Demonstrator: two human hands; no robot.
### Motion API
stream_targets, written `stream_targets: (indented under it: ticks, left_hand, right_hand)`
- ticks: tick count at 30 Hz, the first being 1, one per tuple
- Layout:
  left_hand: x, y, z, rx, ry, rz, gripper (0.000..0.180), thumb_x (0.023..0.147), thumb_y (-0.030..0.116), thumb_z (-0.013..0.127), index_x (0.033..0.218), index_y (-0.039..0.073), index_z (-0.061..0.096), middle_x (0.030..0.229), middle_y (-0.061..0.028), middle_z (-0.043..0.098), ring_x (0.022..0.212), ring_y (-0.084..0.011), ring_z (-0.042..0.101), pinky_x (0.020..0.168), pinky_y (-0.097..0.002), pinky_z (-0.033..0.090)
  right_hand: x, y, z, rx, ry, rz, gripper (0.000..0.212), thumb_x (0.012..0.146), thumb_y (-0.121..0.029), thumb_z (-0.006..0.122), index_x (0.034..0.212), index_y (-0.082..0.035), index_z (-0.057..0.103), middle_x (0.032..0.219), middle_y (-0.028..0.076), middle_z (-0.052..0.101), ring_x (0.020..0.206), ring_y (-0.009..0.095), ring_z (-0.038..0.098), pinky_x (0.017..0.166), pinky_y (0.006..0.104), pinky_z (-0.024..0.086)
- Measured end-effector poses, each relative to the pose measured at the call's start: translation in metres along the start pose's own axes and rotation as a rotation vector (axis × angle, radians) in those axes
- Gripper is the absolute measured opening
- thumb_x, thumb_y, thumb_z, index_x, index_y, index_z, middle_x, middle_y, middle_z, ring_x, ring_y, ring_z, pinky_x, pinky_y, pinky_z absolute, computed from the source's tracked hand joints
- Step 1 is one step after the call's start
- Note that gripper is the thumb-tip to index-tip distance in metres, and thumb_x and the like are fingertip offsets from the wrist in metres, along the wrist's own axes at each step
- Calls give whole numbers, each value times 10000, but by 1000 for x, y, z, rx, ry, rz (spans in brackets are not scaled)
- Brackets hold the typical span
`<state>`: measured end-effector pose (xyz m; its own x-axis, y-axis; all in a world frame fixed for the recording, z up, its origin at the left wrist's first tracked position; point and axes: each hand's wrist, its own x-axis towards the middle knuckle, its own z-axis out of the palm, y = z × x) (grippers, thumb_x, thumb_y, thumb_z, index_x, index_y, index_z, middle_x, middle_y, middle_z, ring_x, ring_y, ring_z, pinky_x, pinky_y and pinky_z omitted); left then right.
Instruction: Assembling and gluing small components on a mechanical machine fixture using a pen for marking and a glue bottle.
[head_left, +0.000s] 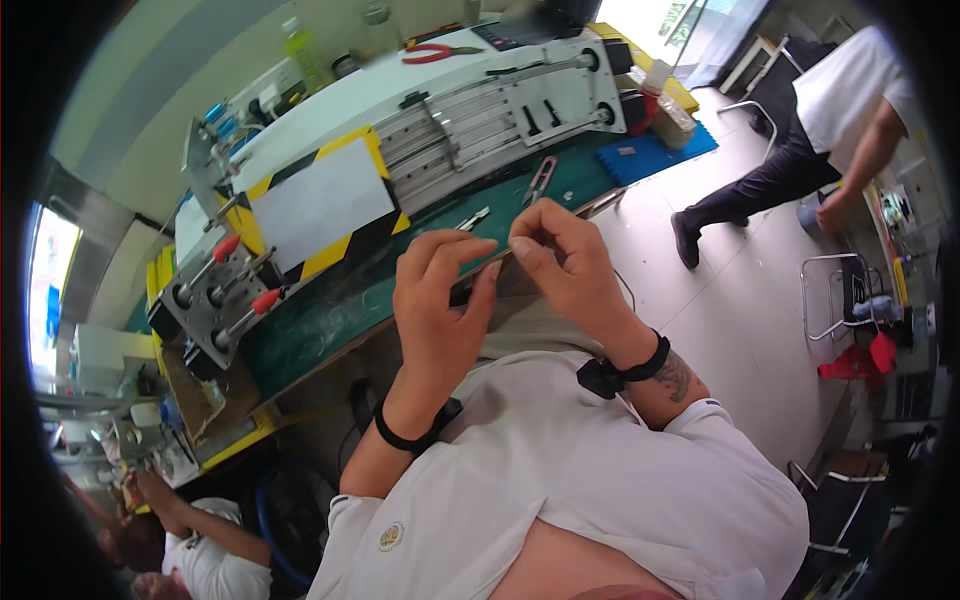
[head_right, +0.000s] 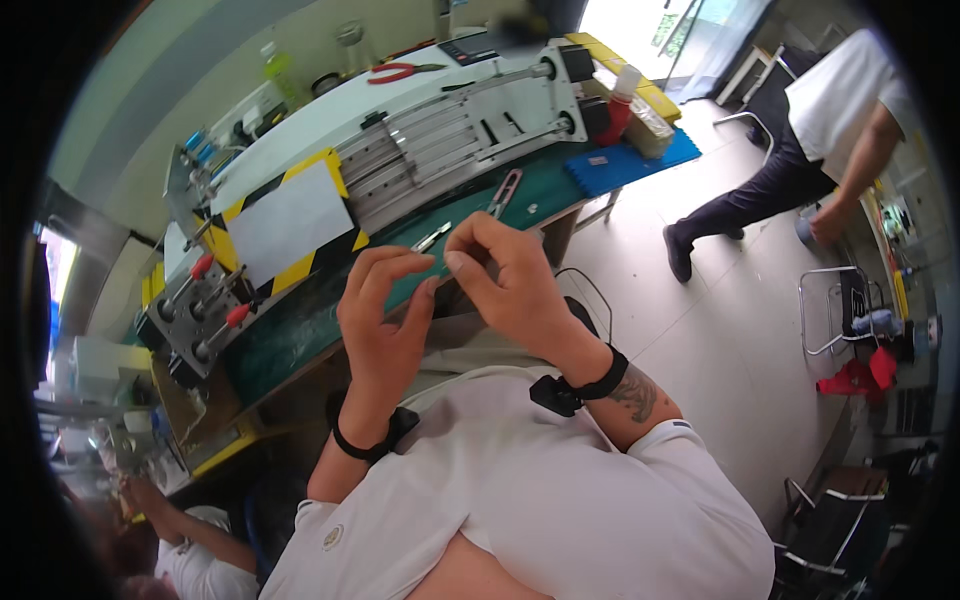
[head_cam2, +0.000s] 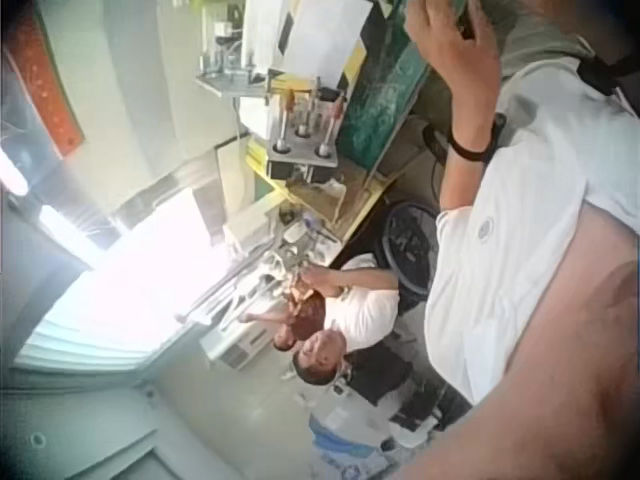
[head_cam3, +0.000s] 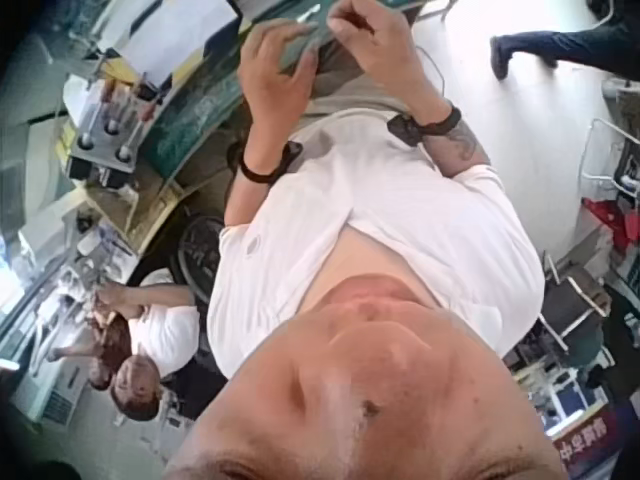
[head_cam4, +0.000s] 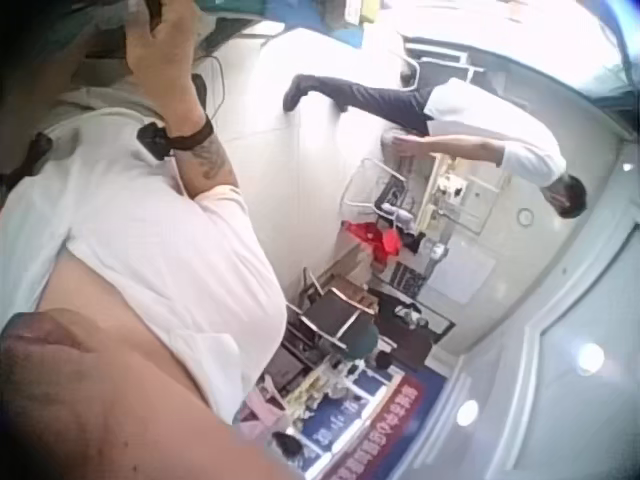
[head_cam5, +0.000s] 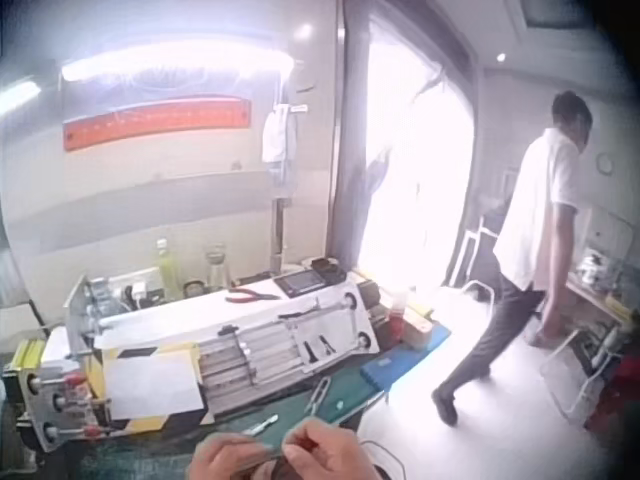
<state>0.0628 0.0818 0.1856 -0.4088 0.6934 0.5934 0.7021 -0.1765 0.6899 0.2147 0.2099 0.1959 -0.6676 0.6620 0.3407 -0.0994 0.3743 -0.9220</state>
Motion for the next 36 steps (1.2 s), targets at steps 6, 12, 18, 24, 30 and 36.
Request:
stream_targets:
  ticks: [6, 12, 18, 24, 30, 36]
  left_hand:
    - [1, -19, -2, 66, 96, 28, 267, 863, -26, 873, 1097, 78, 798, 1140, -108, 759, 1054, -320, 718, 931, -399, 564]
    - [-3, -36, -15, 181, 191, 111, 292, 793, -45, 879, 1027, 101, 786, 1095, -82, 749, 998, -289, 695, 856, -411, 526]
    - [-23, -41, -42, 128, 261, 42, 296, 782, -110, 847, 1014, 57, 770, 1058, -97, 728, 936, -285, 713, 771, -387, 562]
    - [-44, -28, -73, -230, 265, 95, 359, 871, -177, 743, 1171, 18, 715, 1109, -190, 785, 899, -249, 779, 734, -322, 633]
    - [-34, -2, -102, -645, 34, 166, 385, 858, -105, 756, 1208, 44, 699, 1010, -183, 850, 827, -289, 800, 695, -369, 605]
    - [-39, 15, -110, -862, -72, 96, 306, 882, -103, 788, 1149, 42, 748, 967, -123, 841, 800, -257, 810, 682, -348, 595]
  right_hand:
    - [18, 12, 25, 51, -54, 37, 52, 1062, -35, 699, 1052, 1, 663, 899, 35, 672, 855, 102, 617, 799, 289, 528]
    - [27, 10, 47, -2, -92, 67, 79, 1043, -28, 702, 1001, 3, 643, 860, 30, 646, 798, 108, 584, 759, 294, 505]
    - [51, -4, 68, -100, -378, -38, 72, 1052, -46, 679, 1012, 12, 666, 883, 58, 681, 817, 147, 627, 782, 306, 529]
    - [104, 1, 134, -93, -368, -278, 184, 1083, -141, 667, 1147, 19, 729, 985, 168, 747, 890, 308, 740, 873, 414, 590]
    - [93, 20, 203, -408, -515, -340, 185, 1089, -176, 668, 1151, -18, 743, 1032, 204, 783, 962, 413, 756, 874, 495, 592]
    - [79, -1, 198, -432, -570, -261, 121, 1049, -143, 663, 1020, -44, 728, 872, 190, 770, 856, 461, 747, 774, 560, 573]
